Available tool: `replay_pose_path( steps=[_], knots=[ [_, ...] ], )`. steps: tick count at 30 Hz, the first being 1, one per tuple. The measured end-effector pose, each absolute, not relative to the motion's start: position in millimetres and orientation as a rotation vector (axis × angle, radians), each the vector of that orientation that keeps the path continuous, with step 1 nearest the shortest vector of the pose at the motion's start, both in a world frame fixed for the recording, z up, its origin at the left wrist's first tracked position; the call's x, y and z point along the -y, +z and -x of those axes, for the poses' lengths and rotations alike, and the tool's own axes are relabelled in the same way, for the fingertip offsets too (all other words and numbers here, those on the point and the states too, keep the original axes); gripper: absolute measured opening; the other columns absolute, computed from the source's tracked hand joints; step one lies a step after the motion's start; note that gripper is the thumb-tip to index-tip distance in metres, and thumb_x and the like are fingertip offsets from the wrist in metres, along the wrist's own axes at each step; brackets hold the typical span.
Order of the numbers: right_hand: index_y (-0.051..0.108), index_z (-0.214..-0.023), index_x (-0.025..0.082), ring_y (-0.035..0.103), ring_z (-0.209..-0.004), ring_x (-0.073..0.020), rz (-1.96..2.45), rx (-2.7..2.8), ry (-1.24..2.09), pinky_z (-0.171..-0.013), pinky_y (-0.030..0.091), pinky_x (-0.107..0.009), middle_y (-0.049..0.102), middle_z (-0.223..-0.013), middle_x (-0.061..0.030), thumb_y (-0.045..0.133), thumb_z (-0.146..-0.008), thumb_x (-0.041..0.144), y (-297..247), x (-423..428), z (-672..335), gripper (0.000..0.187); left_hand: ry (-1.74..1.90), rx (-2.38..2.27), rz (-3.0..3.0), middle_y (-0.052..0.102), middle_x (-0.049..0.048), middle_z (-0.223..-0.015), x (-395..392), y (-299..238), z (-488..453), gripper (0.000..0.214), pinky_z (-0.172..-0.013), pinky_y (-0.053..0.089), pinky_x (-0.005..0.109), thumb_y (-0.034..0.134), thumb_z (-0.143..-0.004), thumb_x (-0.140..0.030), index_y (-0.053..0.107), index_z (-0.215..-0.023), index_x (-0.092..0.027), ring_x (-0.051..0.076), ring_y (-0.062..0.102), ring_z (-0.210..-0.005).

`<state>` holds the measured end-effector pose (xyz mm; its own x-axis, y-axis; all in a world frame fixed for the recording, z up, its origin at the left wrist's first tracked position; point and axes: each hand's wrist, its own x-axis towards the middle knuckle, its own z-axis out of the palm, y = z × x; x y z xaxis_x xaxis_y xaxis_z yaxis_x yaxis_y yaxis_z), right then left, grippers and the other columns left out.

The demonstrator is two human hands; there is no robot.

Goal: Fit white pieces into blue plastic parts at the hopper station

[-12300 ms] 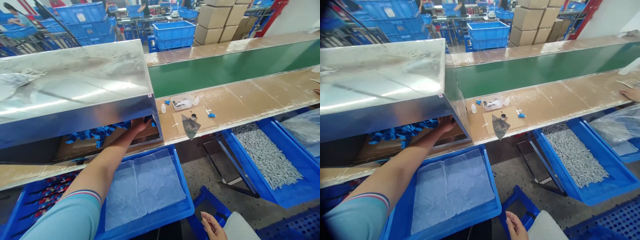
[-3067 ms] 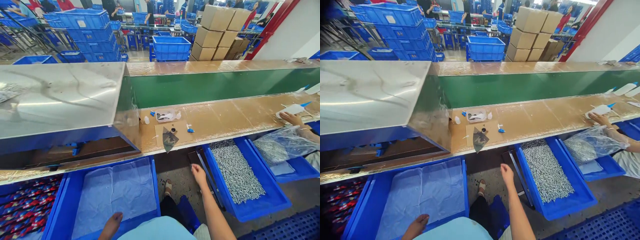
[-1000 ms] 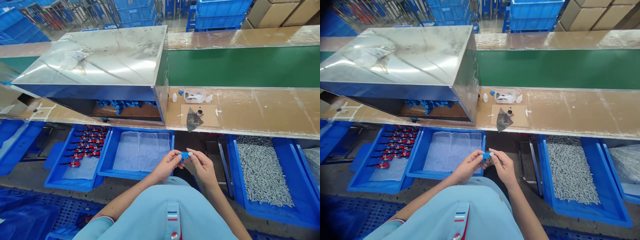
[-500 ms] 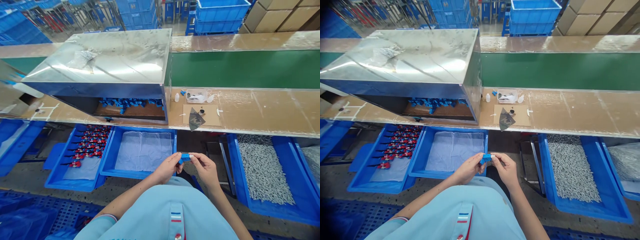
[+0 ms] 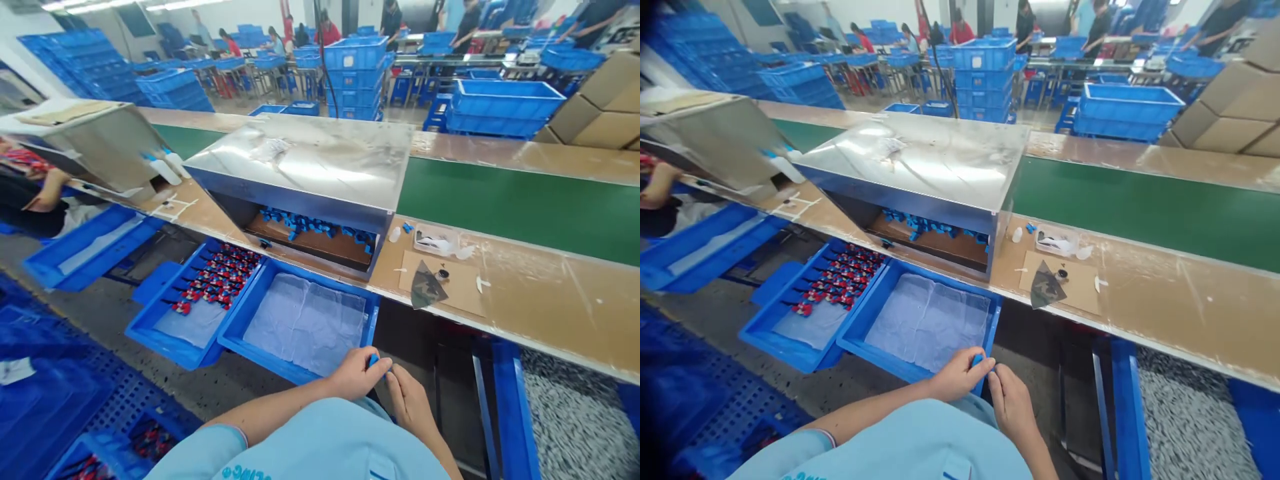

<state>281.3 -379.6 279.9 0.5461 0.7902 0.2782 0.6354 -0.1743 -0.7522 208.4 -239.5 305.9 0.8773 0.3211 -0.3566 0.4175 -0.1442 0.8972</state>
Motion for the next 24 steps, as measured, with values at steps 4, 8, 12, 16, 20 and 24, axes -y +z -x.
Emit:
replay_pose_path(
  steps=[4, 8, 12, 16, 20, 24],
  knots=[
    [0.047, -0.064, 0.016, 0.048, -0.051, -0.0065, 1.923, 0.943, 0.4, -0.048, 0.036, -0.016, 0.05, -0.056, 0.0018, 0.035, -0.099, 0.042, 273, 372, -269, 0.046, -0.076, -0.636, -1.518, 0.037, -0.0059, -0.054, 239, 298, -203, 0.06, -0.055, 0.029, 0.024, 0.042, -0.078, -0.078, 0.041, -0.064, -0.02, 0.01, 0.036, -0.057],
    [0.052, -0.066, 0.016, 0.048, -0.054, -0.007, 1.893, 0.873, 0.421, -0.051, 0.038, -0.017, 0.052, -0.059, 0.0007, 0.037, -0.097, 0.045, 294, 360, -270, 0.044, -0.021, -0.704, -1.3, 0.035, -0.0076, -0.052, 230, 311, -198, 0.065, -0.053, 0.029, 0.024, 0.043, -0.073, -0.084, 0.042, -0.068, -0.02, 0.008, 0.033, -0.052],
    [0.061, -0.082, 0.017, 0.053, -0.056, -0.0083, 1.849, 0.783, 0.413, -0.054, 0.044, -0.018, 0.06, -0.068, -0.0014, 0.044, -0.094, 0.043, 304, 351, -275, 0.034, 0.047, -0.711, -1.179, 0.034, -0.0089, -0.052, 221, 321, -195, 0.064, -0.052, 0.027, 0.024, 0.049, -0.071, -0.083, 0.041, -0.073, -0.02, 0.007, 0.03, -0.051],
    [0.065, -0.093, 0.016, 0.062, -0.066, -0.011, 1.808, 0.781, 0.367, -0.062, 0.051, -0.021, 0.068, -0.081, -0.0054, 0.053, -0.09, 0.039, 304, 347, -273, 0.026, 0.109, -0.663, -1.107, 0.037, -0.0088, -0.054, 221, 322, -192, 0.064, -0.053, 0.029, 0.024, 0.055, -0.07, -0.082, 0.044, -0.082, -0.02, 0.007, 0.033, -0.052],
    [0.067, -0.088, 0.017, 0.061, -0.065, -0.0101, 1.799, 0.796, 0.261, -0.06, 0.051, -0.02, 0.066, -0.076, -0.0041, 0.058, -0.089, 0.035, 310, 343, -272, 0.02, 0.104, -0.576, -1.081, 0.044, -0.0067, -0.06, 220, 323, -188, 0.062, -0.058, 0.033, 0.023, 0.058, -0.073, -0.077, 0.046, -0.09, -0.019, 0.009, 0.039, -0.057],
    [0.068, -0.093, 0.017, 0.061, -0.068, -0.01, 1.795, 0.813, 0.259, -0.062, 0.052, -0.02, 0.067, -0.081, -0.0043, 0.06, -0.089, 0.032, 316, 344, -275, 0.017, 0.073, -0.505, -1.135, 0.045, -0.0056, -0.065, 216, 327, -185, 0.06, -0.061, 0.034, 0.024, 0.06, -0.076, -0.072, 0.048, -0.098, -0.018, 0.009, 0.041, -0.061]
  ],
)
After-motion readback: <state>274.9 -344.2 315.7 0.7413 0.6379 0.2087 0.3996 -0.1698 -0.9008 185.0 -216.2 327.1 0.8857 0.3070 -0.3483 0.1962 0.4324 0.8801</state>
